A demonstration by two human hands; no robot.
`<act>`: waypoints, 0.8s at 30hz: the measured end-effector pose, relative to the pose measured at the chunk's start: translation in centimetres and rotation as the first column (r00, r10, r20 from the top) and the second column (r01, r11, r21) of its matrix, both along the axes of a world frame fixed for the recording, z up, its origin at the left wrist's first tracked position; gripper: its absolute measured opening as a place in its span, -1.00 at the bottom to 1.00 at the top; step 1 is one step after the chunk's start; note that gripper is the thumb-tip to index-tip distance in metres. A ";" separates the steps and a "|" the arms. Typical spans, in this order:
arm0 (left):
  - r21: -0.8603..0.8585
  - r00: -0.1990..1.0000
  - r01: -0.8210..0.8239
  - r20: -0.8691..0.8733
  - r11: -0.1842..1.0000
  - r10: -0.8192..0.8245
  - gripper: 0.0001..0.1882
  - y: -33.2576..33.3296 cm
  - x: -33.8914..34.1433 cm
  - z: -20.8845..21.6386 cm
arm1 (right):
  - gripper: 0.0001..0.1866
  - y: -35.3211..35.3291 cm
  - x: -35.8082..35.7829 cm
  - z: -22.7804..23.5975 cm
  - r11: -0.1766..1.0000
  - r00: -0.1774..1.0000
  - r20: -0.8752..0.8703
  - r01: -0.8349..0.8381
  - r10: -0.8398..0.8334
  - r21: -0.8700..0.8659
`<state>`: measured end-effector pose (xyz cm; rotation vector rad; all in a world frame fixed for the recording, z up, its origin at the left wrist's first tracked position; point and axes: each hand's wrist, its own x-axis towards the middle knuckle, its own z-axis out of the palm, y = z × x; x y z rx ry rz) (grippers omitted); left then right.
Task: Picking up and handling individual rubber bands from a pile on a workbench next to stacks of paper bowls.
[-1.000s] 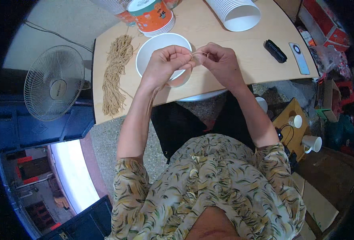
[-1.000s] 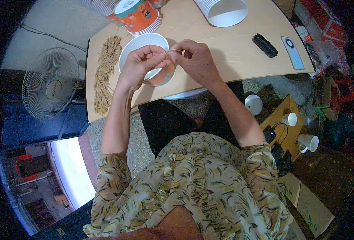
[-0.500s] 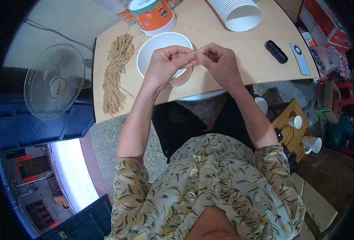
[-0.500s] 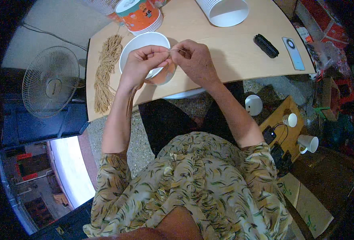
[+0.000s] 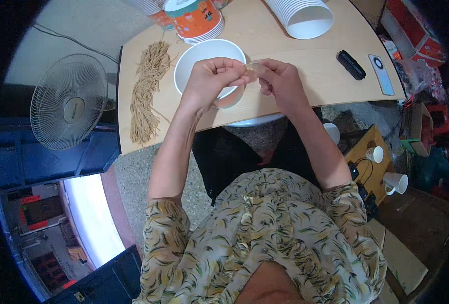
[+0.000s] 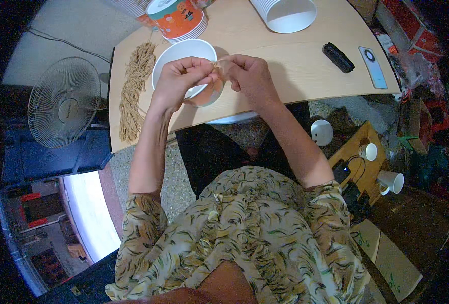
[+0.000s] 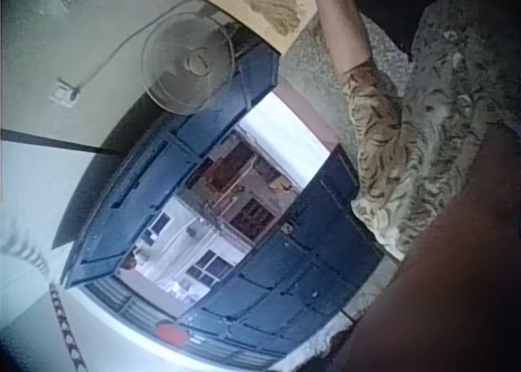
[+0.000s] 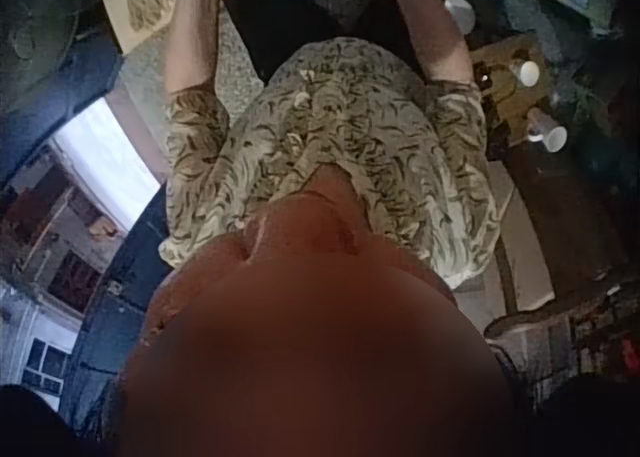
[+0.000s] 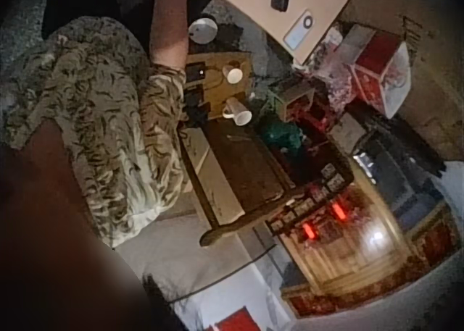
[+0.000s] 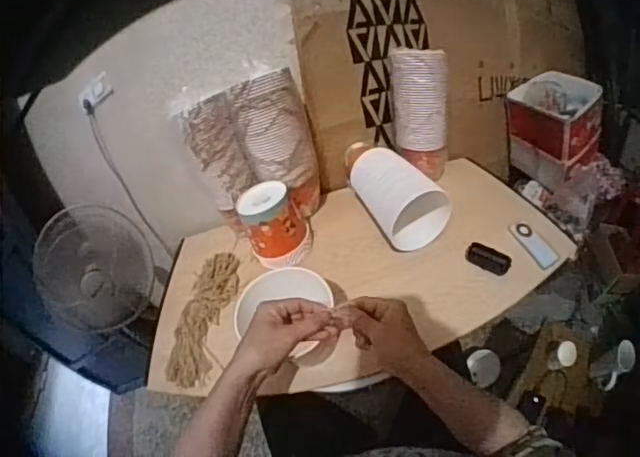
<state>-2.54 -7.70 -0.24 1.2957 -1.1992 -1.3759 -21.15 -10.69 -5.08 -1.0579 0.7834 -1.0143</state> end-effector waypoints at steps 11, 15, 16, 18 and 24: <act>0.048 0.993 0.031 -0.116 0.998 -0.025 -0.81 -0.3 0.6 -0.5 | -0.79 0.5 -0.1 0.9 0.960 0.984 -0.167 0.014 -0.062 -0.278; 0.050 0.989 0.040 -0.143 0.998 -0.033 -0.81 -0.2 0.5 -0.2 | -0.83 0.3 -0.2 0.3 0.937 0.972 -0.206 0.035 -0.113 -0.347; 0.054 0.989 0.033 -0.145 0.998 -0.025 -0.82 -0.3 0.5 -0.1 | -0.83 0.3 -0.2 0.2 0.937 0.972 -0.206 0.035 -0.112 -0.347; 0.058 0.989 0.026 -0.148 0.998 -0.017 -0.82 -0.3 0.4 -0.1 | -0.84 0.3 -0.2 0.1 0.938 0.967 -0.221 0.042 -0.124 -0.343; 0.067 0.988 -0.014 -0.153 0.998 0.025 -0.84 -0.2 0.5 -0.2 | -0.84 0.4 0.0 0.1 0.917 0.968 -0.218 0.029 -0.125 -0.399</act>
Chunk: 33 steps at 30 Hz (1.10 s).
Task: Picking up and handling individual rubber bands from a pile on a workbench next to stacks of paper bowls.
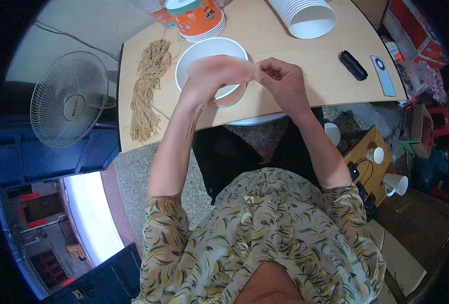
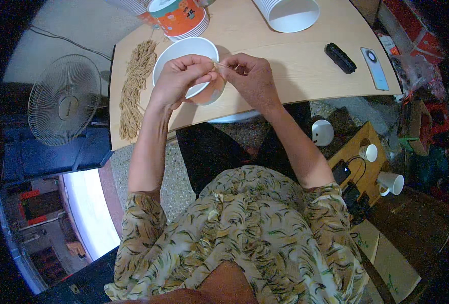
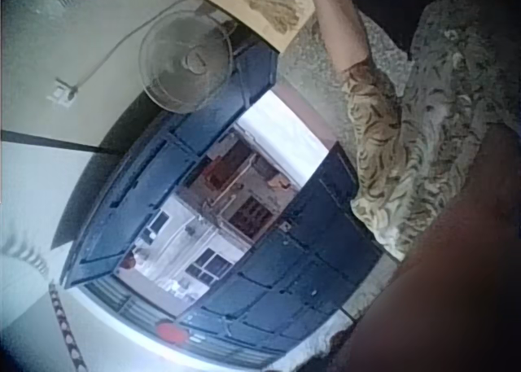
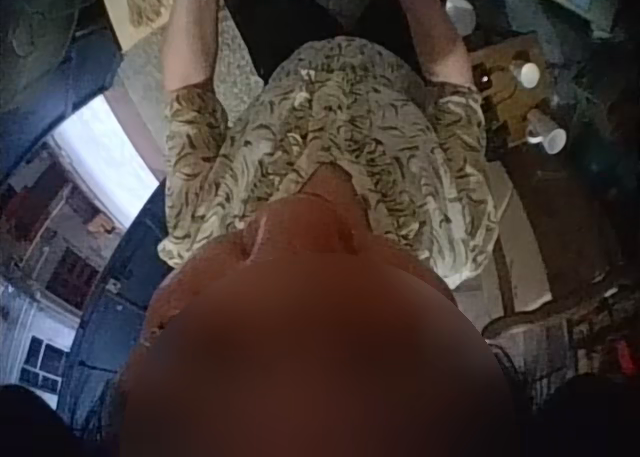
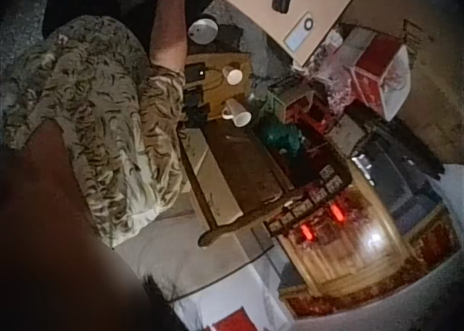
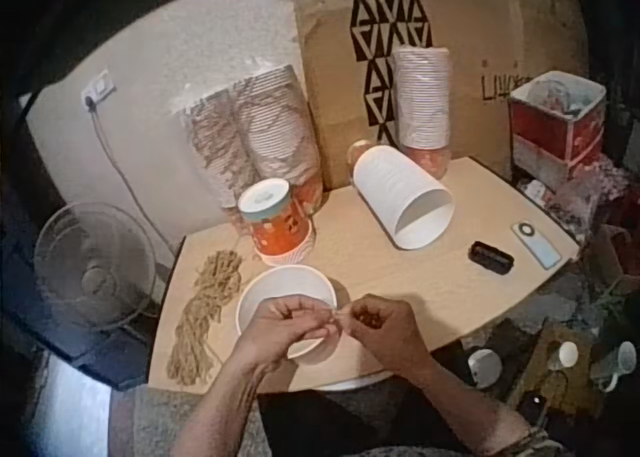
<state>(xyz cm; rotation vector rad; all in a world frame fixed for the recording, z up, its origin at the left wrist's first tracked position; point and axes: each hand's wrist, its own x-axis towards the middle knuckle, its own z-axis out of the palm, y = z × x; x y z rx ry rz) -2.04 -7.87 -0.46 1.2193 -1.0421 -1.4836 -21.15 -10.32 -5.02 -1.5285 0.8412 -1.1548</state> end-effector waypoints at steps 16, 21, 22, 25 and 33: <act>-0.133 0.988 0.067 0.144 0.989 -0.048 -0.84 0.6 -0.9 0.5 | -0.81 -0.5 -0.5 0.5 0.922 0.979 0.191 -0.144 0.078 0.359; -0.155 0.979 0.089 0.193 0.984 -0.058 -0.83 0.6 -1.1 0.3 | -0.84 -0.8 -0.6 0.1 0.870 0.941 0.335 -0.212 0.058 0.445; -0.178 0.974 0.088 0.220 0.980 -0.047 -0.83 0.7 -1.2 0.3 | -0.84 -0.8 -0.6 0.2 0.870 0.940 0.335 -0.213 0.059 0.445; -0.227 0.962 0.083 0.271 0.970 -0.019 -0.83 0.6 -1.5 0.1 | -0.84 -0.8 -0.8 0.6 0.845 0.937 0.346 -0.224 0.049 0.486; -0.245 0.951 0.107 0.307 0.964 -0.028 -0.85 0.4 -1.4 0.4 | -0.83 -0.4 -1.4 1.3 0.858 0.955 0.286 -0.206 0.073 0.471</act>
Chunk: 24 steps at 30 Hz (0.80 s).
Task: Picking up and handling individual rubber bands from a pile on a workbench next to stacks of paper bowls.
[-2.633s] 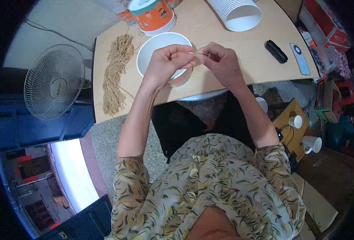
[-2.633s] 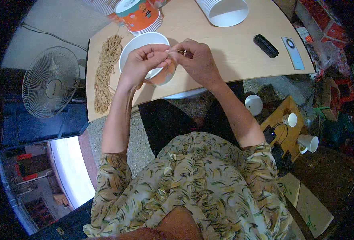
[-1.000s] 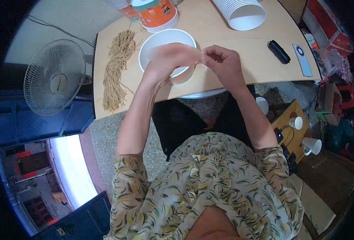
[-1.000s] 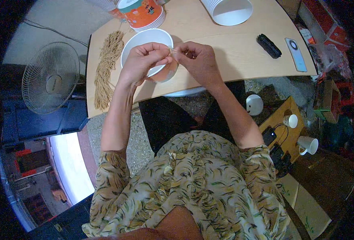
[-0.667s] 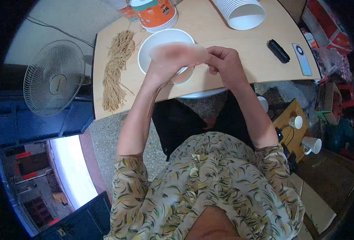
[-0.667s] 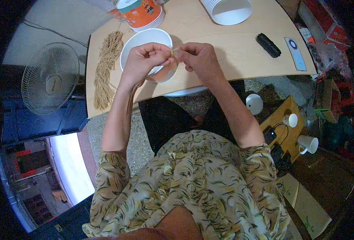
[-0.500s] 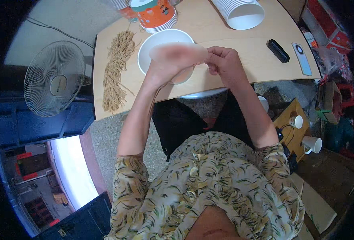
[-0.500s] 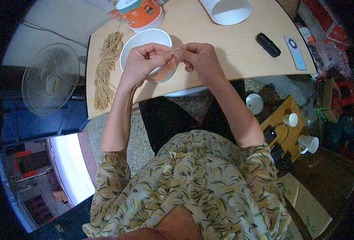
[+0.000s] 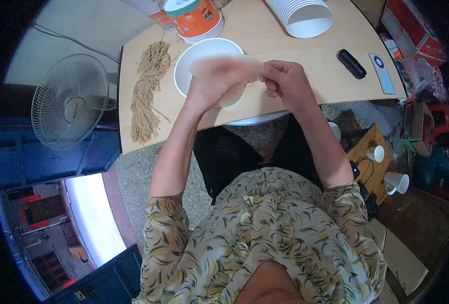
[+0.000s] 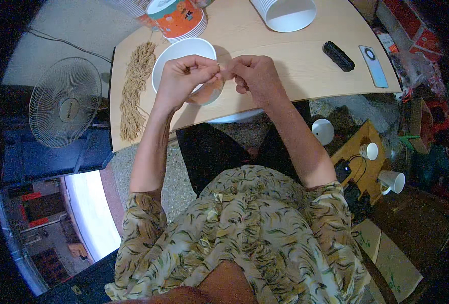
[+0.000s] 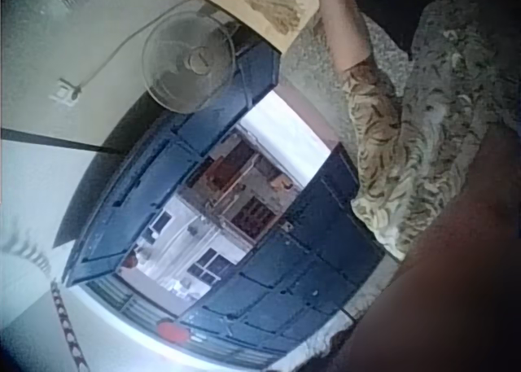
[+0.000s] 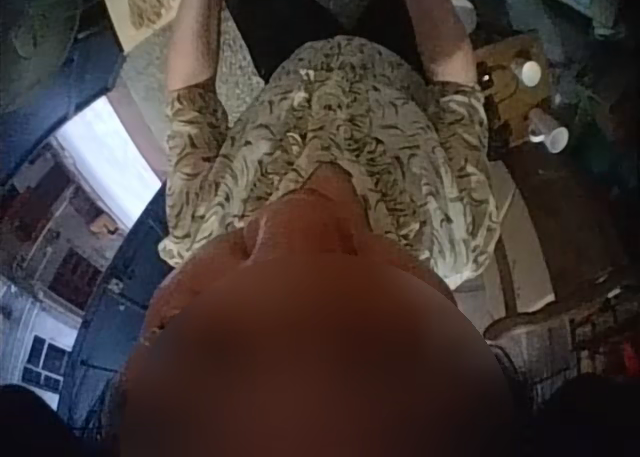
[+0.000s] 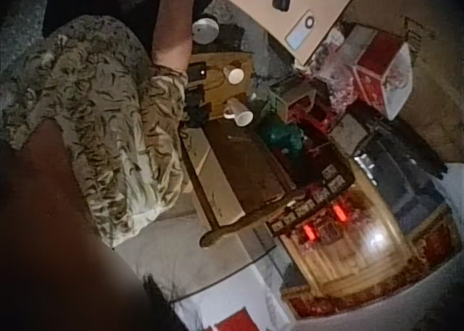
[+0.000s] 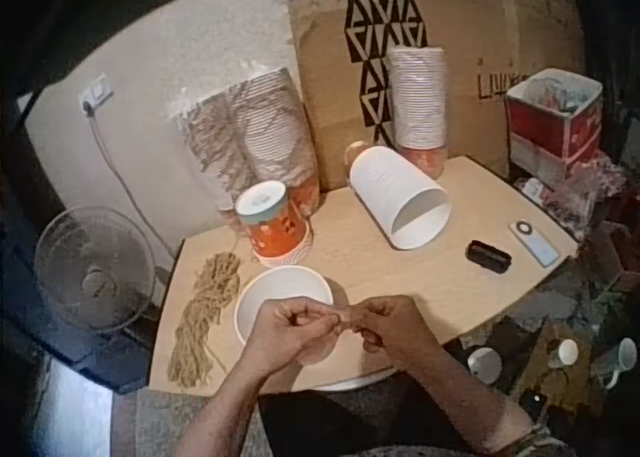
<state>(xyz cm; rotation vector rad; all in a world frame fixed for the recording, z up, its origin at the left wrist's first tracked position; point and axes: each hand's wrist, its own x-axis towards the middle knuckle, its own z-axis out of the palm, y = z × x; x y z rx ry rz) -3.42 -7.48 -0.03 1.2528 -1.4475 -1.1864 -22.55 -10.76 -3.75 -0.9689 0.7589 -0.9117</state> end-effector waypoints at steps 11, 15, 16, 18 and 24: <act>0.258 0.967 0.022 -0.252 0.966 0.045 -0.82 -0.7 0.5 0.2 | -0.84 0.3 0.3 -0.2 0.889 0.969 -0.178 0.077 -0.174 -0.451; 0.259 0.964 0.030 -0.262 0.965 0.040 -0.82 -0.8 0.4 0.0 | -0.85 -0.1 0.5 -0.8 0.862 0.963 -0.197 0.063 -0.186 -0.502; 0.261 0.969 0.032 -0.245 0.965 0.034 -0.82 -0.8 0.4 0.0 | -0.85 -0.1 0.5 -0.7 0.863 0.963 -0.197 0.062 -0.184 -0.502; 0.263 0.973 0.034 -0.228 0.964 0.028 -0.82 -0.8 0.4 0.0 | -0.87 0.0 0.6 -0.5 0.861 0.971 -0.176 0.053 -0.163 -0.506; 0.252 0.955 0.038 -0.293 0.967 0.038 -0.83 -0.8 0.7 -0.1 | -0.86 0.3 0.8 0.0 0.915 0.981 -0.174 0.011 -0.089 -0.404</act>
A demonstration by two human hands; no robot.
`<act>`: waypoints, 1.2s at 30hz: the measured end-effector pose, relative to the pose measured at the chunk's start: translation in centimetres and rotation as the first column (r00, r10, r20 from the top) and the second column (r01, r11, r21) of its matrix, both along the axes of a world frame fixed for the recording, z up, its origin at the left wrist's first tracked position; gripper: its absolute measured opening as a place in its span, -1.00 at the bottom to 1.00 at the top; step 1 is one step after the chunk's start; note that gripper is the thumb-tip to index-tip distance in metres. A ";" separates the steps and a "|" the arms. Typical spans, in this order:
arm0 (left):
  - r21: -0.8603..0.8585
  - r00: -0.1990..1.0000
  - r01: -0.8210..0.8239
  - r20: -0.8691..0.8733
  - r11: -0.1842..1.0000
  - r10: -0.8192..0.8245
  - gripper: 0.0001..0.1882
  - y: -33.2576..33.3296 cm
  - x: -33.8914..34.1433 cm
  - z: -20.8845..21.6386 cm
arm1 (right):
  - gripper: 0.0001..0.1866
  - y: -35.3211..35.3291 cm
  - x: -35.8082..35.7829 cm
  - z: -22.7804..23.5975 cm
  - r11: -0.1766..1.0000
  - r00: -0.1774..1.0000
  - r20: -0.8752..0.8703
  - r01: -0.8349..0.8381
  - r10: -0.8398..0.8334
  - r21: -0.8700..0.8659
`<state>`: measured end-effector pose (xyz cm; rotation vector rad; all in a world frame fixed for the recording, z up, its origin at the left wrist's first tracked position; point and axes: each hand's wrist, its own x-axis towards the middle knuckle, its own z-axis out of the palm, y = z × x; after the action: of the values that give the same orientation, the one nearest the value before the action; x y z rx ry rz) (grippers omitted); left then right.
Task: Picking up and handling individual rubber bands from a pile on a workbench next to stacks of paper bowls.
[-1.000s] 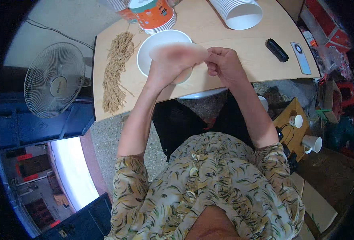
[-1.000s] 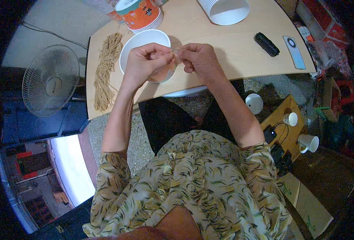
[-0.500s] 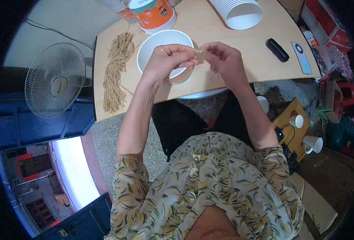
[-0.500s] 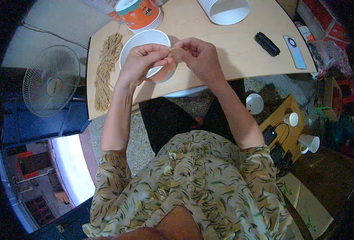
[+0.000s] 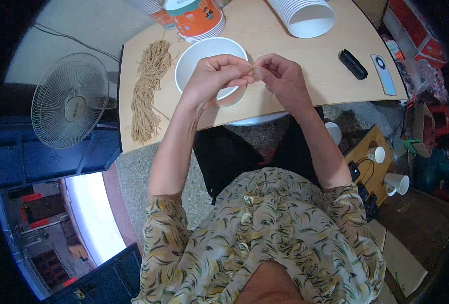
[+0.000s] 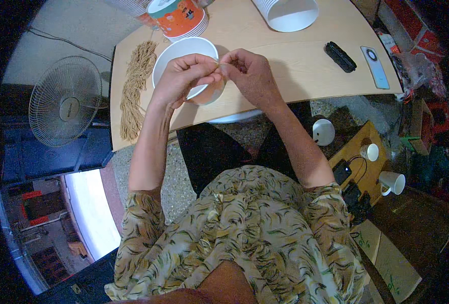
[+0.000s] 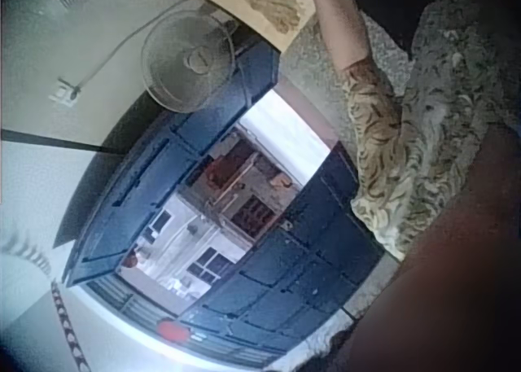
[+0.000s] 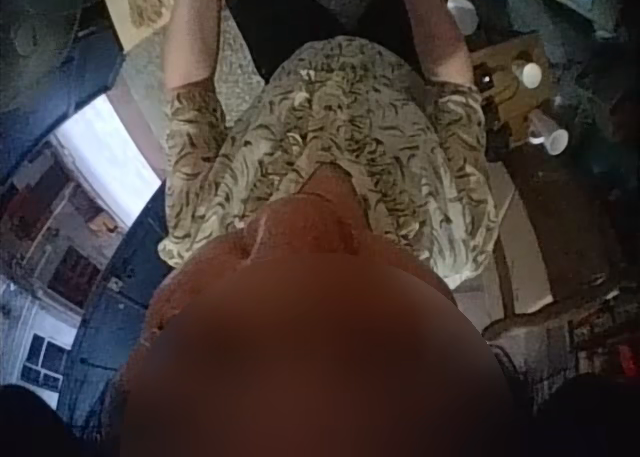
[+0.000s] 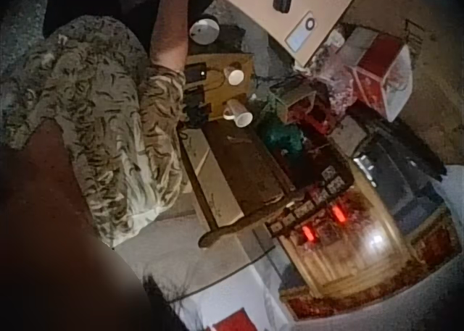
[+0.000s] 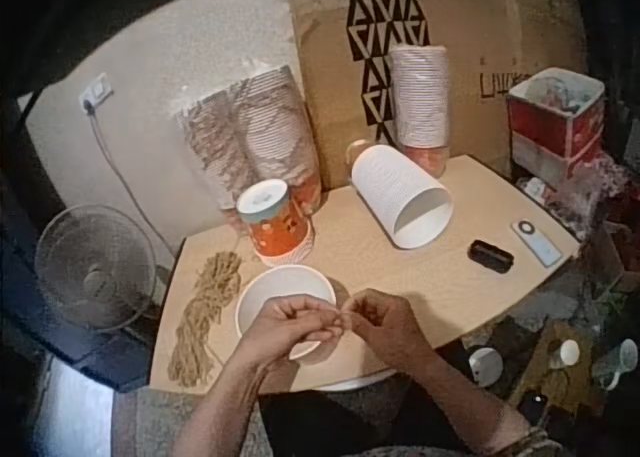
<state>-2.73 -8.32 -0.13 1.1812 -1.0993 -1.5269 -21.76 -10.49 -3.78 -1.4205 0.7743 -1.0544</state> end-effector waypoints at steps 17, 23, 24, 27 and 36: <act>-0.044 1.000 0.009 0.015 0.999 -0.008 -0.85 0.6 -0.1 0.0 | -0.89 -0.2 -0.5 0.0 0.993 0.992 0.081 -0.104 0.099 0.057; -0.091 0.998 0.032 0.050 0.995 -0.028 -0.87 0.8 0.0 0.1 | -0.91 0.0 -0.4 0.1 0.983 0.984 0.117 -0.149 0.136 0.105; -0.090 0.998 0.031 0.050 0.995 -0.026 -0.87 0.8 0.1 0.2 | -0.91 0.0 -0.3 0.2 0.984 0.985 0.099 -0.153 0.143 0.094; -0.112 0.998 0.051 0.043 0.992 -0.047 -0.87 1.0 -0.1 0.4 | -0.91 -0.2 -0.5 0.1 0.979 0.981 0.106 -0.175 0.164 0.102; -0.153 0.992 0.094 0.103 0.984 -0.079 -0.87 1.0 0.0 0.3 | -0.89 -0.1 -0.5 -0.8 0.959 0.967 0.225 -0.173 0.122 0.223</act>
<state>-2.78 -7.32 0.21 1.1205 -1.3268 -1.4307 -22.25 -10.62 -4.57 -1.1219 0.6100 -0.9409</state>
